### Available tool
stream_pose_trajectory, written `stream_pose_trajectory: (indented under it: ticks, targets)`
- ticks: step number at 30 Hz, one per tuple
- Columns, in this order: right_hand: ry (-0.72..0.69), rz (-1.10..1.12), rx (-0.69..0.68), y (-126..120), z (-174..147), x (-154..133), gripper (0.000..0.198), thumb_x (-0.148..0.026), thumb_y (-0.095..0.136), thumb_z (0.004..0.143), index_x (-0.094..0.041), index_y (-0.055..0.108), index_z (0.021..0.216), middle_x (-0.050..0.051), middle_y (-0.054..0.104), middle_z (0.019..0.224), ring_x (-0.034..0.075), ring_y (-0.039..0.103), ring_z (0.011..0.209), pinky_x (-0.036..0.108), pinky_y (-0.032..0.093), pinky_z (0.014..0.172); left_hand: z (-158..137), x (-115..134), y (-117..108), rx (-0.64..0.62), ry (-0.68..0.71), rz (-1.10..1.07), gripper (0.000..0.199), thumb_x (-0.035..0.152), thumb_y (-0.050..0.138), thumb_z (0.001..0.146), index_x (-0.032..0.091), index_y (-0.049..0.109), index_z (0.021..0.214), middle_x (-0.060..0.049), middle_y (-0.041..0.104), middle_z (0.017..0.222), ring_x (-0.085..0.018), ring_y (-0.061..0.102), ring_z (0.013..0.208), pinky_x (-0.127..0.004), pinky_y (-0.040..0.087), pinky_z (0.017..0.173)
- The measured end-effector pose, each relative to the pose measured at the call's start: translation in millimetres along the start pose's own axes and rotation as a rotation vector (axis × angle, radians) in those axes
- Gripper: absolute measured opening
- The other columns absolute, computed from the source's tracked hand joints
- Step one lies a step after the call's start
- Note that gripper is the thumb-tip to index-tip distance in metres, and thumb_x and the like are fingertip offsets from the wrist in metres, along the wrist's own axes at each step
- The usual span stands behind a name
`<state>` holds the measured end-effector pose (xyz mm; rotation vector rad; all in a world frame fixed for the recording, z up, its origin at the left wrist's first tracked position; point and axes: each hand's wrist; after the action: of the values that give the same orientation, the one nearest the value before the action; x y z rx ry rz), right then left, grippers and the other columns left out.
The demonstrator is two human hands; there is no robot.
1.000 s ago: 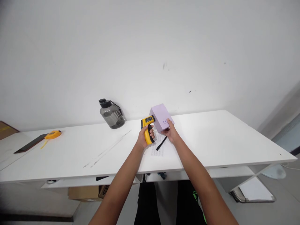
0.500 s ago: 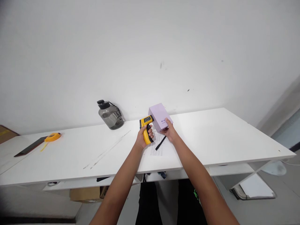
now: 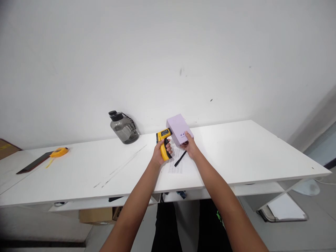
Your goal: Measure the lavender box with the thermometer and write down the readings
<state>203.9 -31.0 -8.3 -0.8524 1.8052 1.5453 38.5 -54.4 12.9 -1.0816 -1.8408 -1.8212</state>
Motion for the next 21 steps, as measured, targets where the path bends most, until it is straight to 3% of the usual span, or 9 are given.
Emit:
stream_pose_trajectory:
  ticks: [5, 12, 17, 21]
  targets:
    - [-0.114, -0.020, 0.037, -2, 3, 3, 0.064, -0.065, 0.081, 0.061, -0.027, 0.059, 0.106, -0.001, 0.069, 0.096, 0.017, 0.064, 0.085, 0.031, 0.055, 0.075, -2, 1, 3, 0.016, -0.010, 0.009, 0.026, 0.037, 0.072, 0.078, 0.016, 0.062, 0.090, 0.006, 0.047, 0.058, -0.007, 0.044, 0.046, -0.020, 0.040, 0.046]
    - [-0.212, -0.112, 0.051, -3, 0, 3, 0.069, -0.066, 0.076, 0.067, -0.027, 0.052, 0.117, 0.004, 0.067, 0.115, 0.020, 0.066, 0.100, 0.037, 0.057, 0.084, 0, 0, 2, -0.001, -0.007, 0.016, 0.024, 0.037, 0.070, 0.079, 0.016, 0.062, 0.090, 0.006, 0.047, 0.058, -0.007, 0.044, 0.046, -0.020, 0.040, 0.046]
    - [-0.577, -0.426, 0.093, -8, -4, 3, 0.088, -0.060, 0.078, 0.066, -0.023, 0.040, 0.137, 0.014, 0.052, 0.140, 0.027, 0.055, 0.126, 0.046, 0.049, 0.105, 3, -1, -1, -0.013, 0.001, 0.016, 0.026, 0.037, 0.072, 0.077, 0.016, 0.062, 0.090, 0.006, 0.048, 0.059, -0.007, 0.046, 0.046, -0.020, 0.041, 0.046]
    - [-0.849, -0.753, 0.111, -12, -7, 6, 0.093, -0.059, 0.076, 0.069, -0.021, 0.037, 0.144, 0.018, 0.038, 0.147, 0.031, 0.041, 0.141, 0.051, 0.039, 0.114, 9, -4, -7, 0.003, -0.004, 0.026, 0.024, 0.038, 0.072, 0.078, 0.018, 0.059, 0.084, 0.006, 0.049, 0.058, -0.008, 0.047, 0.046, -0.021, 0.042, 0.046]
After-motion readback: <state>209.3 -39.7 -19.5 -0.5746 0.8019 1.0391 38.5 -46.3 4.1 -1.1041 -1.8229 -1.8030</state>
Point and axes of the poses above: each hand's wrist, its own z-axis towards the middle knuckle, its own y-axis out of the palm, x = y × z
